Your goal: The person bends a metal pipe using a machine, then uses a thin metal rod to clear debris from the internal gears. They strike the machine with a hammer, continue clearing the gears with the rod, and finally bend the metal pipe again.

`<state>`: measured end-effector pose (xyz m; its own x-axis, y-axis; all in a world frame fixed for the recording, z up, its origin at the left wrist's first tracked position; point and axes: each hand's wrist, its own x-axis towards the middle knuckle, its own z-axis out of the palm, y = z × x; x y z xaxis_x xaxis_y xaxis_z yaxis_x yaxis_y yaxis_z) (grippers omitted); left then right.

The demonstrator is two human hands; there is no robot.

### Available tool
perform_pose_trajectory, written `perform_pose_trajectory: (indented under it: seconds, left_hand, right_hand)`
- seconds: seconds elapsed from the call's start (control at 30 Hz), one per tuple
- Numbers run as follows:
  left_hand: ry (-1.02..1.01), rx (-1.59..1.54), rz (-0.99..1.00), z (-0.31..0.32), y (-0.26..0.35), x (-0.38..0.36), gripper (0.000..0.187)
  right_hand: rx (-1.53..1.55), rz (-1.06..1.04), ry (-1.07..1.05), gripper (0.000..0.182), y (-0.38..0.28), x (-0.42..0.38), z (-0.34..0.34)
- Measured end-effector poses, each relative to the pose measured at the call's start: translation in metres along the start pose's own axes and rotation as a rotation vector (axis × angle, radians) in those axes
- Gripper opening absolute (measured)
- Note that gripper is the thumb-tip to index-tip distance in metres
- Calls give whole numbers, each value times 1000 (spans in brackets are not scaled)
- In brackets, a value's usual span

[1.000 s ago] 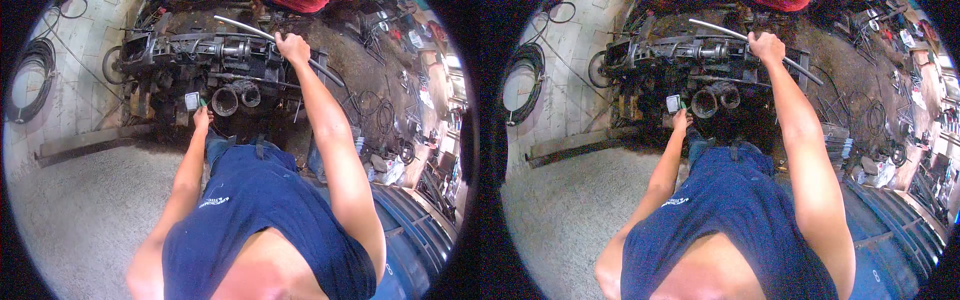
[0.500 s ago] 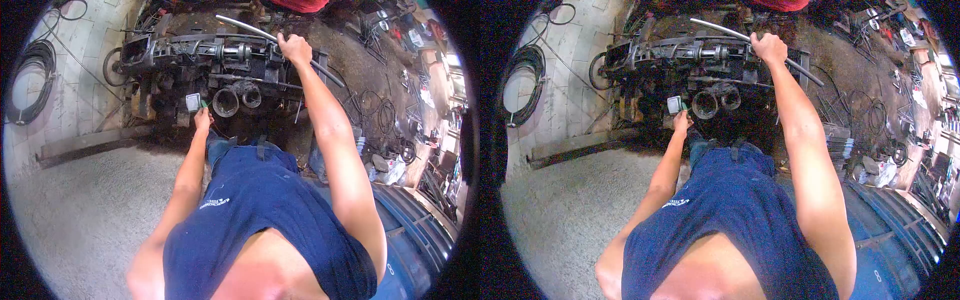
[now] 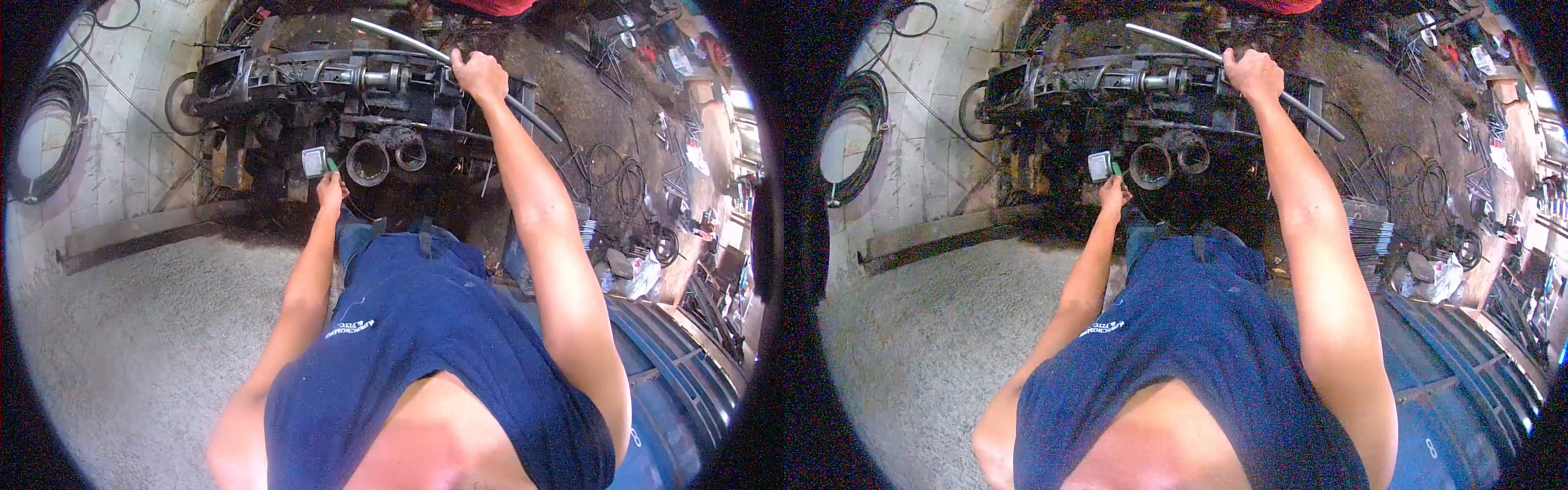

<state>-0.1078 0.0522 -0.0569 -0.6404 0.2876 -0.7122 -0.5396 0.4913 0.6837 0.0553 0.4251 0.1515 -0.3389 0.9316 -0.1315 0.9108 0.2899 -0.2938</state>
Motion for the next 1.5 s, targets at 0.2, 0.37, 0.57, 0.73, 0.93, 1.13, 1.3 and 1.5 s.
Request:
perform_pose_trajectory:
  seconds: [0.2, 0.37, 0.57, 0.73, 0.93, 1.13, 1.3, 1.5]
  left_hand:
    - [-6, -55, -17, -2, -5, 7, 21]
    - [10, -44, -18, 2, -1, 0, 18]
    - [14, -64, -6, 2, 2, -3, 19]
    - [15, -68, 26, 4, -1, -8, 22]
    - [6, -60, 27, 3, 3, -14, 21]
    - [-37, -24, 22, -7, -16, -5, 24]
    - [-110, 139, -110, -14, -31, 1, 35]
    - [-88, 1021, -117, 6, -28, 42, 37]
  right_hand:
    - [15, 2, 16, 66, 8, 8, 6]
    - [20, -27, 18, 66, 2, 3, 0]
    - [16, -48, 36, 65, -2, 3, 3]
    - [18, -19, 47, 66, 3, 0, 5]
    - [39, -17, 44, 64, 6, 5, 6]
    - [16, -81, 98, 63, 4, 5, 11]
    - [15, -98, 130, 64, 1, 6, 13]
    - [57, -29, 80, 45, -5, 1, 3]
